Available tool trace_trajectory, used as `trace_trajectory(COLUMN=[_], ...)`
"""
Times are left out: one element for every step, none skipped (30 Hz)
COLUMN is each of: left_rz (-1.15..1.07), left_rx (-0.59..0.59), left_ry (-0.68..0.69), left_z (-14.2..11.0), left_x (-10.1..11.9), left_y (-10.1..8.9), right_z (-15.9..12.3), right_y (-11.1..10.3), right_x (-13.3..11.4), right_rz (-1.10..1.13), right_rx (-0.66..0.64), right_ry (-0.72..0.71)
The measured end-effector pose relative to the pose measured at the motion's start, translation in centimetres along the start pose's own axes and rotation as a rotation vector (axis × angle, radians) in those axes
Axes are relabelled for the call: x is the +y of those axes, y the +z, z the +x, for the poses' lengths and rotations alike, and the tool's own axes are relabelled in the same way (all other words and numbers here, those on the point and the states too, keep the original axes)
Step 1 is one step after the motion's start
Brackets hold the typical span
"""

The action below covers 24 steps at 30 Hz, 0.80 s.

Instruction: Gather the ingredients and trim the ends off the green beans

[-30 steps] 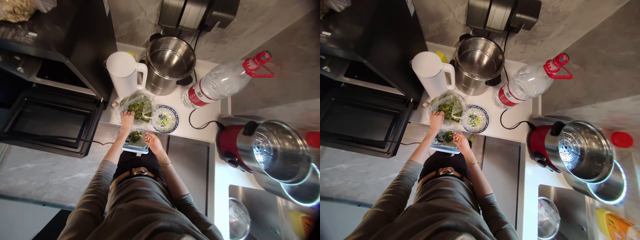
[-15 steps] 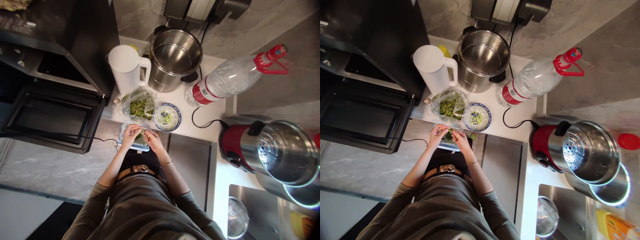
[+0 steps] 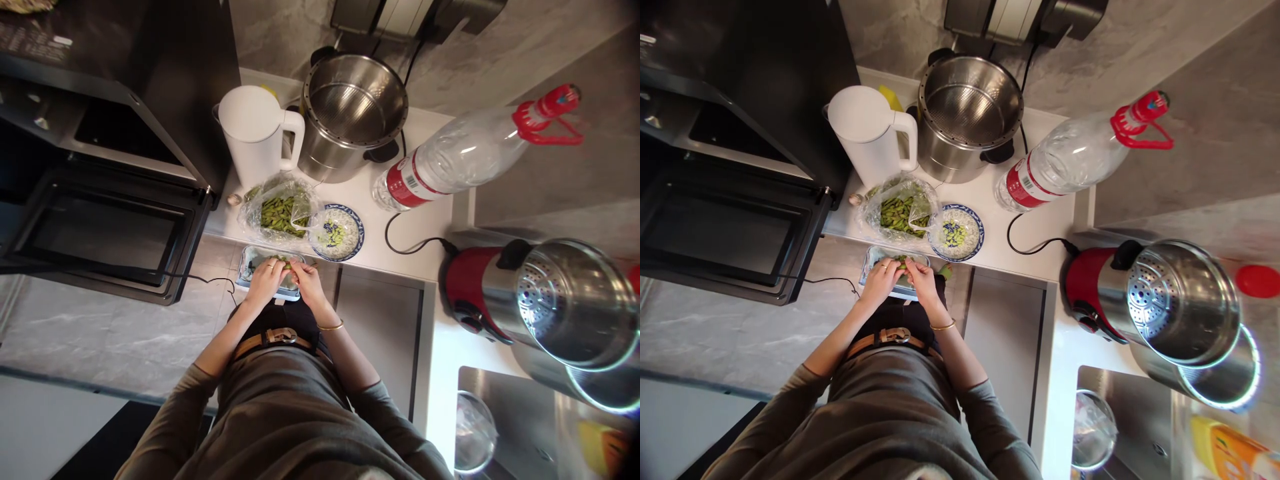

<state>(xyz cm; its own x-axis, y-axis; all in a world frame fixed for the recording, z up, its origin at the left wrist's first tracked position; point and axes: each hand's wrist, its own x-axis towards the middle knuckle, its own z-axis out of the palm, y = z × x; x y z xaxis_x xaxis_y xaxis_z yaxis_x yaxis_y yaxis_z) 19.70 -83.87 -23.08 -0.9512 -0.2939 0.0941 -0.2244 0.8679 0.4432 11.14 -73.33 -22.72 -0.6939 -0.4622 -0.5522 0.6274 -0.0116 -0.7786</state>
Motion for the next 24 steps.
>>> trace_trajectory(left_rz=[0.019, 0.031, 0.032, 0.024, 0.01, -0.006, -0.021, -0.035, -0.048, -0.059, -0.07, -0.079, -0.089, -0.102, -0.12, -0.146, -0.177, -0.214, -0.255, -0.302, -0.356, -0.416, -0.48, -0.548], left_rx=[-0.01, -0.017, -0.025, -0.032, -0.035, -0.033, -0.026, -0.016, -0.005, 0.005, 0.011, 0.015, 0.017, 0.019, 0.022, 0.028, 0.039, 0.055, 0.076, 0.102, 0.131, 0.16, 0.185, 0.206], left_ry=[-0.009, -0.019, -0.028, -0.034, -0.038, -0.044, -0.052, -0.063, -0.075, -0.088, -0.098, -0.107, -0.114, -0.118, -0.122, -0.126, -0.13, -0.134, -0.139, -0.144, -0.15, -0.159, -0.173, -0.194], left_z=[0.0, -0.1, -0.1, -0.2, -0.3, -0.4, -0.5, -0.6, -0.7, -0.8, -0.9, -0.9, -0.9, -1.0, -1.0, -1.0, -1.0, -1.0, -1.0, -1.0, -1.0, -1.0, -1.0, -0.9], left_x=[0.1, 0.2, 0.3, 0.3, 0.4, 0.5, 0.6, 0.7, 0.8, 0.9, 1.1, 1.2, 1.3, 1.4, 1.5, 1.6, 1.6, 1.7, 1.9, 2.0, 2.2, 2.4, 2.7, 2.9], left_y=[0.1, 0.1, 0.1, 0.1, 0.2, 0.2, 0.2, 0.3, 0.3, 0.3, 0.4, 0.4, 0.5, 0.5, 0.6, 0.7, 0.8, 0.9, 1.0, 1.1, 1.1, 1.0, 0.9, 0.7], right_z=[0.0, 0.0, 0.0, 0.0, -0.2, -0.3, -0.5, -0.7, -0.9, -1.2, -1.4, -1.5, -1.7, -1.8, -1.9, -2.0, -2.1, -2.2, -2.3, -2.5, -2.6, -2.7, -2.8, -2.9], right_y=[0.1, 0.2, 0.4, 0.5, 0.7, 1.0, 1.2, 1.5, 1.7, 2.0, 2.2, 2.5, 2.7, 2.8, 3.0, 3.0, 3.1, 3.1, 3.0, 3.0, 2.9, 2.8, 2.7, 2.7], right_x=[0.2, 0.3, 0.5, 0.6, 0.8, 0.9, 1.1, 1.2, 1.4, 1.6, 1.8, 2.0, 2.2, 2.3, 2.3, 2.4, 2.4, 2.3, 2.3, 2.2, 2.0, 1.9, 1.7, 1.4], right_rz=[-0.006, -0.009, -0.01, -0.011, -0.015, -0.017, -0.017, -0.013, -0.002, 0.015, 0.035, 0.055, 0.071, 0.082, 0.085, 0.079, 0.065, 0.042, 0.01, -0.029, -0.074, -0.123, -0.174, -0.223], right_rx=[0.013, 0.03, 0.048, 0.061, 0.068, 0.071, 0.074, 0.08, 0.094, 0.115, 0.141, 0.169, 0.195, 0.219, 0.238, 0.254, 0.267, 0.274, 0.276, 0.273, 0.267, 0.259, 0.249, 0.242], right_ry=[-0.005, -0.011, -0.021, -0.035, -0.054, -0.075, -0.095, -0.114, -0.129, -0.139, -0.144, -0.148, -0.153, -0.164, -0.179, -0.198, -0.22, -0.243, -0.266, -0.294, -0.328, -0.37, -0.418, -0.469])
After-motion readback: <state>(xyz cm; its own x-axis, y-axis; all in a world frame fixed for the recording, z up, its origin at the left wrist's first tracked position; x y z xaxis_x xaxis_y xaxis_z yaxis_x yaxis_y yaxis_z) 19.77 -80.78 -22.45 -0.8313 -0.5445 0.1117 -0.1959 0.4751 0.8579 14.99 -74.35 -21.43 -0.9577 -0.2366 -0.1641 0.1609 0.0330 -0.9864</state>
